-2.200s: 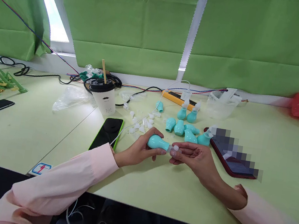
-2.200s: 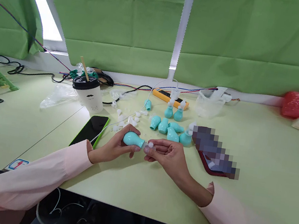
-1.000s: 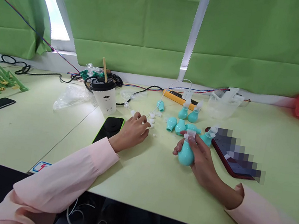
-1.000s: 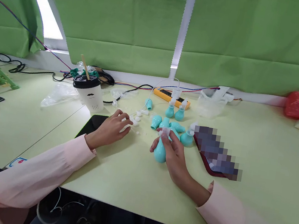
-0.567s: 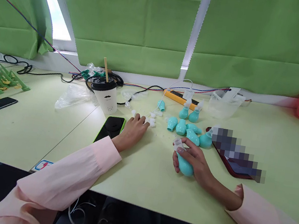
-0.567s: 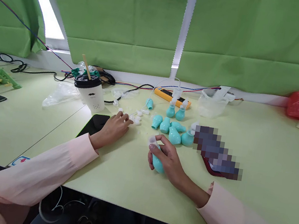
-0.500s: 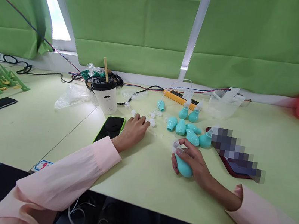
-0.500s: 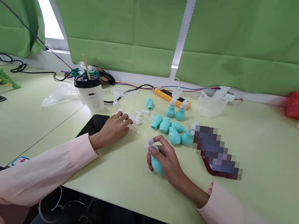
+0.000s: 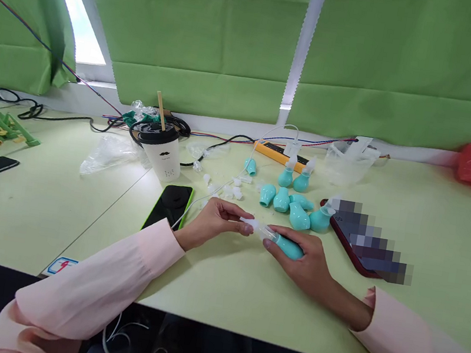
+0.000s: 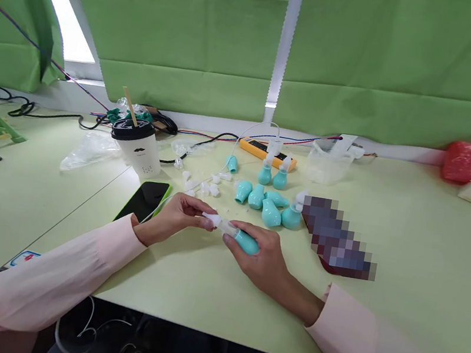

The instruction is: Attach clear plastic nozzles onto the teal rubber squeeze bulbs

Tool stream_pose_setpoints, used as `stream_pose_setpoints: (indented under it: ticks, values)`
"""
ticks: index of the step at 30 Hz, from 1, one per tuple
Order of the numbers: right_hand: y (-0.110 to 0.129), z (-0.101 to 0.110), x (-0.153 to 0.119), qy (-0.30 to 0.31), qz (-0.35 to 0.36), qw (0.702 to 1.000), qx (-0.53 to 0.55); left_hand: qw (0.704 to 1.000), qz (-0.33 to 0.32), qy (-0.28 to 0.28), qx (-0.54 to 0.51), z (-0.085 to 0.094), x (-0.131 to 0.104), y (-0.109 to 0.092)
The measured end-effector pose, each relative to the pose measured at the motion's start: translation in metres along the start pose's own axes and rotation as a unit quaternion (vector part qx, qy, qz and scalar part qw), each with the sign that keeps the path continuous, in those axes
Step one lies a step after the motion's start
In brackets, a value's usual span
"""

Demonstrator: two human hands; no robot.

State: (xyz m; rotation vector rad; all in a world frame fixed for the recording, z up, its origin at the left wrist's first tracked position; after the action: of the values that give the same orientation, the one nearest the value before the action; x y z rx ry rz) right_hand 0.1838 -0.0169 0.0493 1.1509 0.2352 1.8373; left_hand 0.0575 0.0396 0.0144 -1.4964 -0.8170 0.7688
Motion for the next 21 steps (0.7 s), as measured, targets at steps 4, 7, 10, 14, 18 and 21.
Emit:
stream_pose_setpoints:
  ticks: [4, 7, 10, 14, 18, 21]
  values:
    - [0.015, 0.001, -0.002, -0.007, 0.082, 0.996, -0.035, 1.000, 0.010, 0.012, 0.001, 0.000, 0.002, 0.003]
    - [0.021, -0.002, -0.005, 0.006, 0.129, 0.988, -0.079, 1.000, 0.017, 0.024, -0.001, -0.003, 0.002, 0.004]
    - [0.025, -0.006, -0.008, 0.024, 0.159, 0.977, -0.142, 0.999, 0.017, 0.035, 0.000, -0.006, 0.001, 0.003]
    - [0.030, -0.006, -0.010, 0.018, 0.185, 0.961, -0.206, 0.998, 0.013, 0.058, 0.022, -0.010, -0.001, 0.000]
    - [0.031, -0.007, -0.009, 0.037, 0.209, 0.956, -0.205, 0.996, 0.012, 0.077, 0.045, -0.013, -0.003, -0.002]
    - [0.027, -0.010, -0.007, 0.072, 0.207, 0.961, -0.166, 0.994, 0.014, 0.081, 0.073, -0.014, -0.004, -0.003]
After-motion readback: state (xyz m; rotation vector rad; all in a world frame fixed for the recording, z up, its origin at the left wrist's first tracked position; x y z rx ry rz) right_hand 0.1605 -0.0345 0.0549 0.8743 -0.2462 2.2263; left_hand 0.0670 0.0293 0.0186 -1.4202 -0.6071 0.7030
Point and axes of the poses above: each hand's wrist, its own x-axis towards the middle knuckle, its own z-axis out of the back of the hand, y = z × x, the point moved 9 cm from there along x, towards the middle knuckle, and after that the axes turned 1 degree about z, right-handed, at the moved point
